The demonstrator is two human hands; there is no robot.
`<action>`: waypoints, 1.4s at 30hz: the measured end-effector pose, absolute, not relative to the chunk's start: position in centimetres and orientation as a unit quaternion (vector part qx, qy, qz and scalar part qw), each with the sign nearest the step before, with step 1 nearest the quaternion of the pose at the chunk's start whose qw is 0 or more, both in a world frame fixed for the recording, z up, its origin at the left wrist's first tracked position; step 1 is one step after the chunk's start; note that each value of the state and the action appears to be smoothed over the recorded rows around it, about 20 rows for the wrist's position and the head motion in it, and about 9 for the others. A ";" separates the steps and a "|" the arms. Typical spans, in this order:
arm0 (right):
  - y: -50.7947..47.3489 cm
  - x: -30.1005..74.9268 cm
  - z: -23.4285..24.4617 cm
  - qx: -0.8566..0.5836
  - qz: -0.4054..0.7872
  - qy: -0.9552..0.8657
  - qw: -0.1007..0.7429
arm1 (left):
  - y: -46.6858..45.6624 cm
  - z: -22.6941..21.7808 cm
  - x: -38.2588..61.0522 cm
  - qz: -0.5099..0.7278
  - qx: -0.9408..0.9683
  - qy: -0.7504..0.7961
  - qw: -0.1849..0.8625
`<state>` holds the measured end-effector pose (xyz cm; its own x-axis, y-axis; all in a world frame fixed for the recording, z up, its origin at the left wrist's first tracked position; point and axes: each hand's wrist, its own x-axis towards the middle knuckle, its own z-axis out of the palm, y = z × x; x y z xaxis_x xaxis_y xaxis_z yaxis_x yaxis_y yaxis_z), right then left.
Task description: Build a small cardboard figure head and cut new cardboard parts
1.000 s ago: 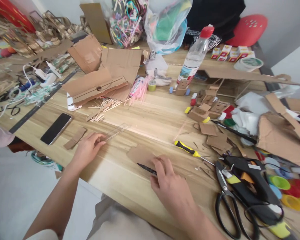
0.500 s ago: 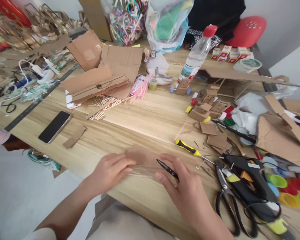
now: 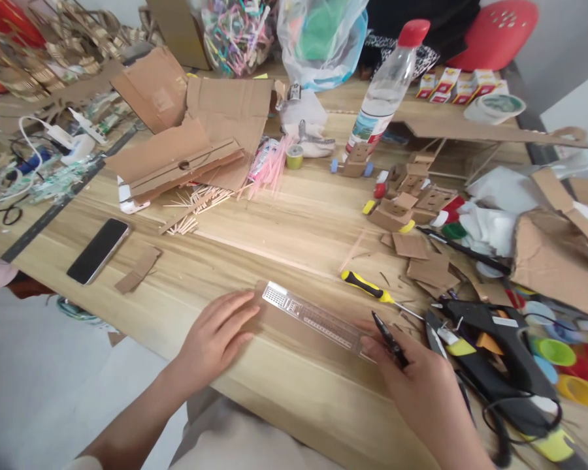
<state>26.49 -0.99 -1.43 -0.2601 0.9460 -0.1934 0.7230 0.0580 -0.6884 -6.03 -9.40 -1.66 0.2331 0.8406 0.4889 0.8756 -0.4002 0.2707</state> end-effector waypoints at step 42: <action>-3.9 15.0 2.0 -0.509 0.706 -0.389 0.303 | -8.7 -0.2 0.3 -0.444 -0.556 -0.522 -0.470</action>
